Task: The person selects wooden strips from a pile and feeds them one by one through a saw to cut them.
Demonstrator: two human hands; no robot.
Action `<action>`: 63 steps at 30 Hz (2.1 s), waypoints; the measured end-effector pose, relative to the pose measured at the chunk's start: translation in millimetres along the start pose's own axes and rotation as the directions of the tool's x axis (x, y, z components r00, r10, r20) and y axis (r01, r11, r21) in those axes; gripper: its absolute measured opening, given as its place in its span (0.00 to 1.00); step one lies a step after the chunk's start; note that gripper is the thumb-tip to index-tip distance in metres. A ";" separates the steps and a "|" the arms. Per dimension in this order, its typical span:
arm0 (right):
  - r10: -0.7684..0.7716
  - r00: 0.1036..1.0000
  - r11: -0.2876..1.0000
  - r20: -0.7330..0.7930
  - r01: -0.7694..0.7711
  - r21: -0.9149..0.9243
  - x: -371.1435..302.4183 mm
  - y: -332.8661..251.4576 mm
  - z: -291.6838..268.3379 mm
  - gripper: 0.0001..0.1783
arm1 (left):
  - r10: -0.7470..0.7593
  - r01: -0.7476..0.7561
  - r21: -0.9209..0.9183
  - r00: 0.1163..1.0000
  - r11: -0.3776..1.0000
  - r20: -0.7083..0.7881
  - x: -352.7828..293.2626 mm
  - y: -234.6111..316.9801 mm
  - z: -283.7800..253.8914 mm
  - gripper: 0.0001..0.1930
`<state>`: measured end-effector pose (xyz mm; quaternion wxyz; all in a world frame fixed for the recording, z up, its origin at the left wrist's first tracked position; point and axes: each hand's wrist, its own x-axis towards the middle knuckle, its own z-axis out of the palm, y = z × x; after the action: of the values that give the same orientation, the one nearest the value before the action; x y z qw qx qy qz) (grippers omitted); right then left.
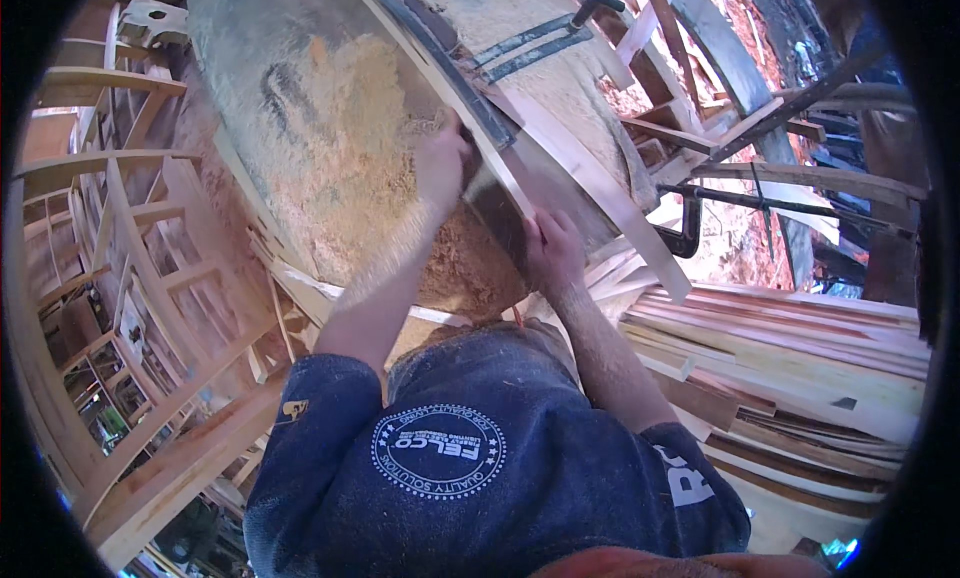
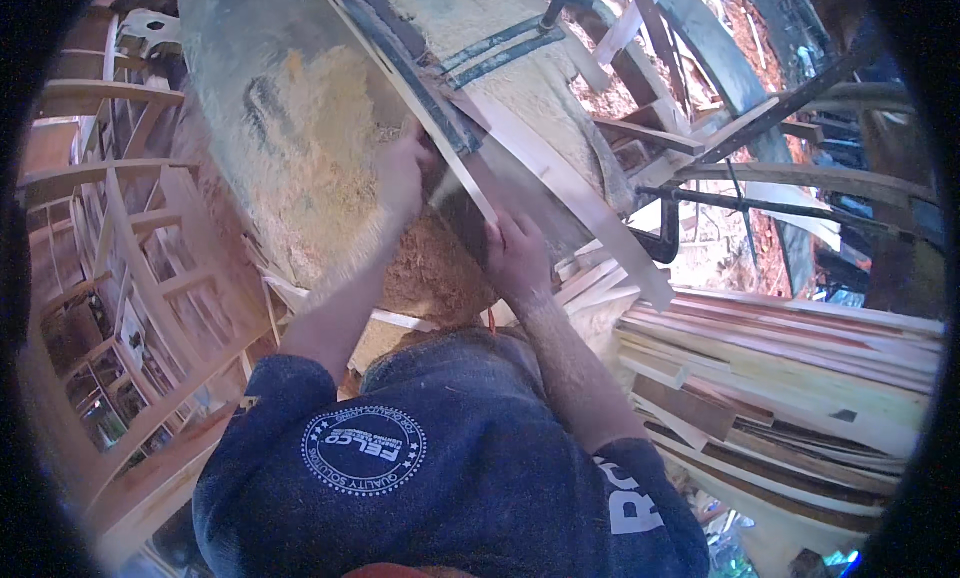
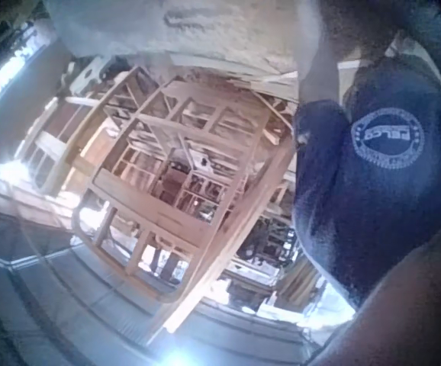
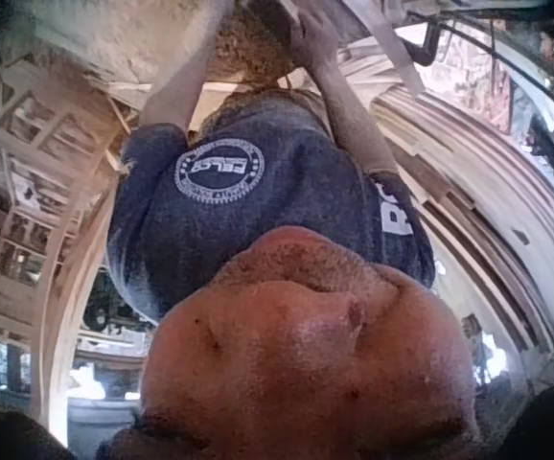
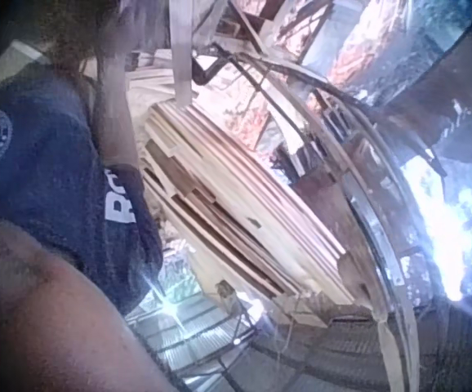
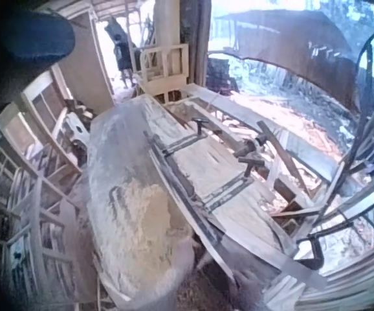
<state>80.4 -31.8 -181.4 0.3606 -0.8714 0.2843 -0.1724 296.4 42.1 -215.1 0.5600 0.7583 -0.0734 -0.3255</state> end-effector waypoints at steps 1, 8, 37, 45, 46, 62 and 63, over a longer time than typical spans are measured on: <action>0.041 0.997 0.999 0.065 -0.040 -0.020 -14.3 -1.7 -7.1 0.13 | 0.247 -0.244 0.077 0.968 0.967 -0.035 -25.9 -24.2 1.4 0.26; 0.146 0.981 0.989 0.127 -0.143 -0.034 -88.3 14.9 -47.0 0.12 | 0.342 -0.340 -0.157 0.940 0.927 -0.019 -121.3 -48.9 46.9 0.25; 0.056 0.998 0.998 -0.018 -0.057 -0.008 72.0 -38.0 50.1 0.21 | 0.005 -0.026 -0.371 0.998 0.928 -0.057 42.4 9.4 -35.7 0.12; -0.077 0.996 0.991 -0.048 0.071 -0.112 90.9 -42.6 76.7 0.30 | 0.020 -0.042 -0.386 0.998 0.922 -0.060 73.1 2.5 -66.3 0.06; -0.082 0.994 0.962 -0.077 0.058 -0.268 88.9 -21.2 84.8 0.31 | 0.299 -0.282 0.202 0.953 0.938 -0.057 70.9 7.2 -60.5 0.06; -0.239 0.961 0.948 0.136 0.261 -0.180 -140.8 73.5 -85.9 0.13 | 0.258 -0.266 -0.025 0.951 0.964 -0.172 -173.2 -55.4 90.6 0.11; -0.182 0.969 0.963 0.168 0.210 -0.169 -163.1 69.3 -106.1 0.11 | 0.306 -0.304 0.112 0.952 0.946 -0.003 -194.3 -60.2 92.2 0.12</action>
<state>-125.9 -27.0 -175.1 0.2794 -0.9356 0.1831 -0.1138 77.0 82.4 -204.0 0.5615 0.7709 -0.2020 -0.2229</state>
